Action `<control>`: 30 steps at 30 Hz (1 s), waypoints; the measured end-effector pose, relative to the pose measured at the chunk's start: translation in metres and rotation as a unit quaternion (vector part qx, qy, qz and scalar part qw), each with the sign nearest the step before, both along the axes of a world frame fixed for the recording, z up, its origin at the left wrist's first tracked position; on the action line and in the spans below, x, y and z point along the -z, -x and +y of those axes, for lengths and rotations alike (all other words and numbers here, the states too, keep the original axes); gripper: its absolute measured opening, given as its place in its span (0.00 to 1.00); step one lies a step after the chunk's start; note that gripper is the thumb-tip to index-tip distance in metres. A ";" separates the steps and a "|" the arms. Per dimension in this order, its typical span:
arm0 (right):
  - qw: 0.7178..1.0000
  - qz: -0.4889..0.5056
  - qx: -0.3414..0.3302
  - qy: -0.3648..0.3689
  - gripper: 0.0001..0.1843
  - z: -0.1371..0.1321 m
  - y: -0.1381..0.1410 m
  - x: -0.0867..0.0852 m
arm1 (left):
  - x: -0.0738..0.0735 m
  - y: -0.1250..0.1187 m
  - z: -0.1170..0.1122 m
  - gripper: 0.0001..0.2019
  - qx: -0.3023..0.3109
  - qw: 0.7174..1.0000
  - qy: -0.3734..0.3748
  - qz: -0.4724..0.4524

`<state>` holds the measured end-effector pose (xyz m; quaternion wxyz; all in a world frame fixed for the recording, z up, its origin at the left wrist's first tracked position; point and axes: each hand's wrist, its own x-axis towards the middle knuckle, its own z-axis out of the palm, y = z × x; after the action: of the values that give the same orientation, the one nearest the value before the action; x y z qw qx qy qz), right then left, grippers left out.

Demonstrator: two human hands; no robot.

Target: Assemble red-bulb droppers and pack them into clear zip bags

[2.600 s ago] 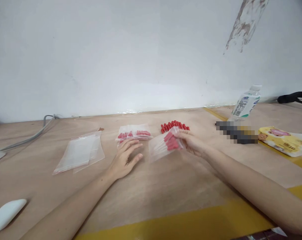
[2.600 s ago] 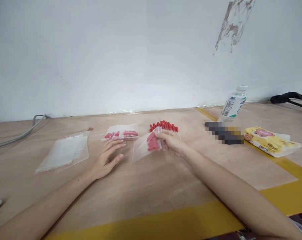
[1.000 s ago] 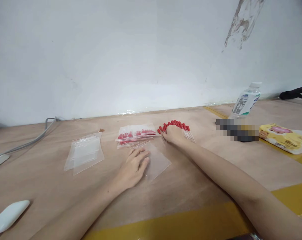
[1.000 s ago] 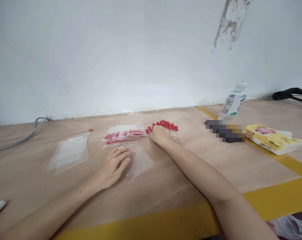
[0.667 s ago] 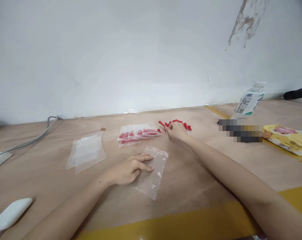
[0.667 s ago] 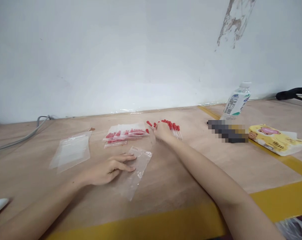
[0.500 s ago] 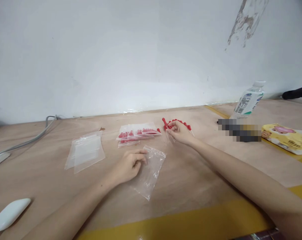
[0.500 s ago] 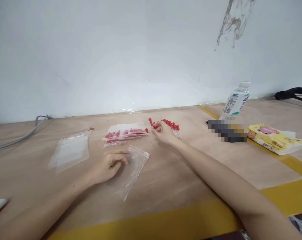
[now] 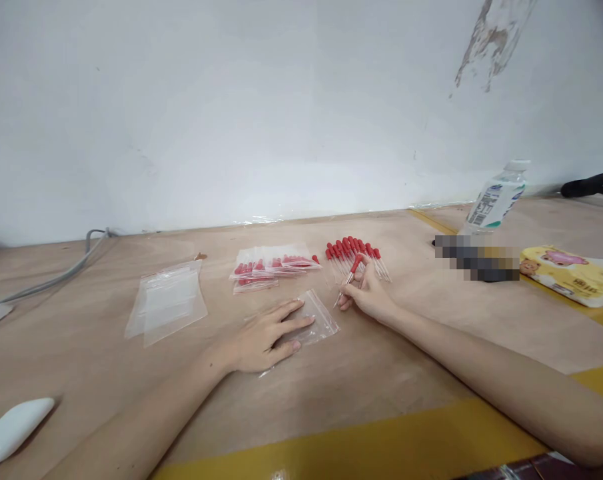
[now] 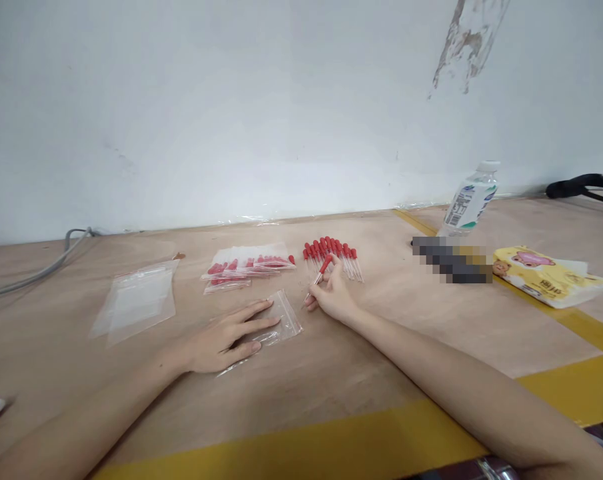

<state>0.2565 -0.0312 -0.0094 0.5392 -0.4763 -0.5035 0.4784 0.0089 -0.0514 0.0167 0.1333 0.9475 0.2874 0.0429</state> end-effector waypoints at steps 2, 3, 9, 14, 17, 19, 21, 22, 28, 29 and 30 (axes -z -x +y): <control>1.000 0.004 0.001 0.010 0.44 0.000 0.005 0.001 | 0.002 0.001 0.001 0.22 0.003 1.000 -0.005 -0.002; 1.000 0.012 -0.001 0.018 0.42 -0.001 0.007 0.001 | 0.003 0.001 0.001 0.22 0.004 1.000 -0.008 -0.004; 0.995 0.080 -0.009 0.053 0.21 -0.005 0.016 -0.002 | 0.008 -0.001 -0.001 0.23 0.007 0.999 -0.021 -0.031; 0.986 0.119 -0.085 0.085 0.15 -0.009 0.008 -0.005 | 0.003 -0.002 -0.003 0.26 -0.012 0.996 -0.062 -0.065; 0.980 0.071 -0.160 0.094 0.17 -0.010 -0.006 -0.007 | 0.001 0.000 -0.005 0.28 -0.036 0.996 -0.059 -0.063; 0.979 -0.007 -0.190 0.068 0.17 -0.010 -0.015 -0.008 | 0.002 0.002 -0.006 0.27 -0.055 0.995 -0.043 -0.068; 0.974 -0.101 -0.202 0.024 0.16 -0.010 -0.020 -0.008 | 0.004 0.002 -0.006 0.25 -0.065 0.994 -0.028 -0.085; 0.969 -0.141 -0.201 -0.003 0.15 -0.010 -0.019 -0.008 | 0.006 0.002 -0.006 0.24 -0.066 0.993 -0.021 -0.095; 0.948 -0.236 -0.189 -0.100 0.13 -0.010 -0.009 -0.007 | 0.014 -0.004 -0.005 0.22 -0.062 0.991 -0.005 -0.118; 0.948 -0.230 -0.203 -0.080 0.14 -0.010 -0.010 -0.007 | 0.014 -0.004 -0.005 0.22 -0.064 0.990 -0.005 -0.122; 0.949 -0.216 -0.222 -0.054 0.15 -0.011 -0.012 -0.008 | 0.014 -0.005 -0.005 0.22 -0.067 0.990 -0.006 -0.127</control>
<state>0.2685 -0.0420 -0.0016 0.3224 -0.4153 -0.7259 0.4435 0.0138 -0.0568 0.0023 0.1599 0.9138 0.3305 0.1736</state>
